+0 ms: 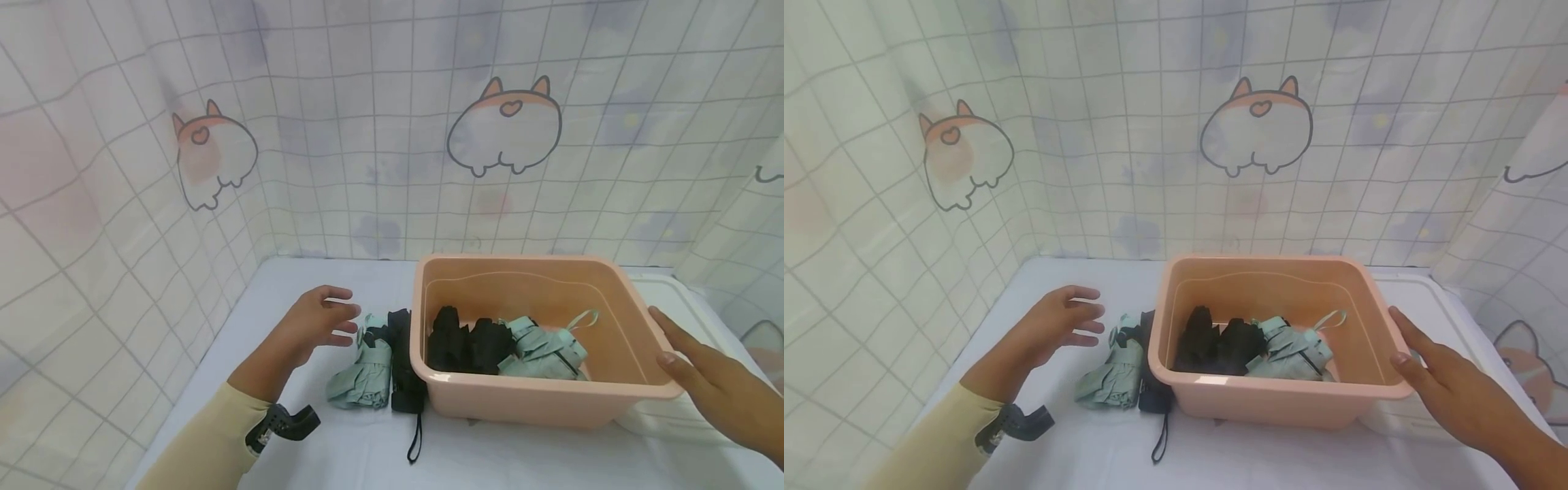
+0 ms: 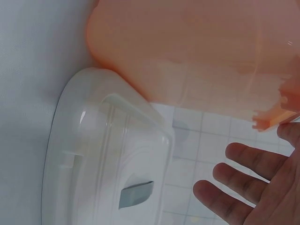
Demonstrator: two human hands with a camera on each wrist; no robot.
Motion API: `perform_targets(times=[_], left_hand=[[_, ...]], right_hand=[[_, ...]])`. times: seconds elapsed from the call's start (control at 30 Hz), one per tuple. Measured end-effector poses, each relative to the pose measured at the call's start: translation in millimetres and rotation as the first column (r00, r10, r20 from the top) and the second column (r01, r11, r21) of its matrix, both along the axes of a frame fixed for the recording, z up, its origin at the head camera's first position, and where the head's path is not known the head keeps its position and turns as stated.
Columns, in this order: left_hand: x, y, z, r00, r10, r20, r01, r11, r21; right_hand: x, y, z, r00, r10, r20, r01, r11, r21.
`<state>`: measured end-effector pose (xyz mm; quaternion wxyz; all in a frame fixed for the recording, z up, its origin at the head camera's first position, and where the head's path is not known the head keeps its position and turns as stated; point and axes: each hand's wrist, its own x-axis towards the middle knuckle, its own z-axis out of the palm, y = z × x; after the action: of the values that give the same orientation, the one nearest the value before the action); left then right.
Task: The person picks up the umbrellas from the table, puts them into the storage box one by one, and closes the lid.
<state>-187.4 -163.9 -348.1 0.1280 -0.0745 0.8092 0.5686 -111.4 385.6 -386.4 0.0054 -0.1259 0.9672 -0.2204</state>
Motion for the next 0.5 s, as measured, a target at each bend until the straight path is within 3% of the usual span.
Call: perform_targets(times=[0.37, 0.5], left_hand=[[-2.2, -26, -21.6, 0.998, 0.016, 0.065, -0.011, 0.997, -0.071], [-4.4, -31, -35.2, 0.993, 0.023, 0.112, -0.009, 0.992, -0.124]], right_hand=[[-1.4, 1, -0.2, 1.0, -0.001, 0.01, 0.001, 1.0, 0.0], [-0.9, 1, 0.0, 1.0, -0.002, 0.012, 0.002, 1.0, 0.001]])
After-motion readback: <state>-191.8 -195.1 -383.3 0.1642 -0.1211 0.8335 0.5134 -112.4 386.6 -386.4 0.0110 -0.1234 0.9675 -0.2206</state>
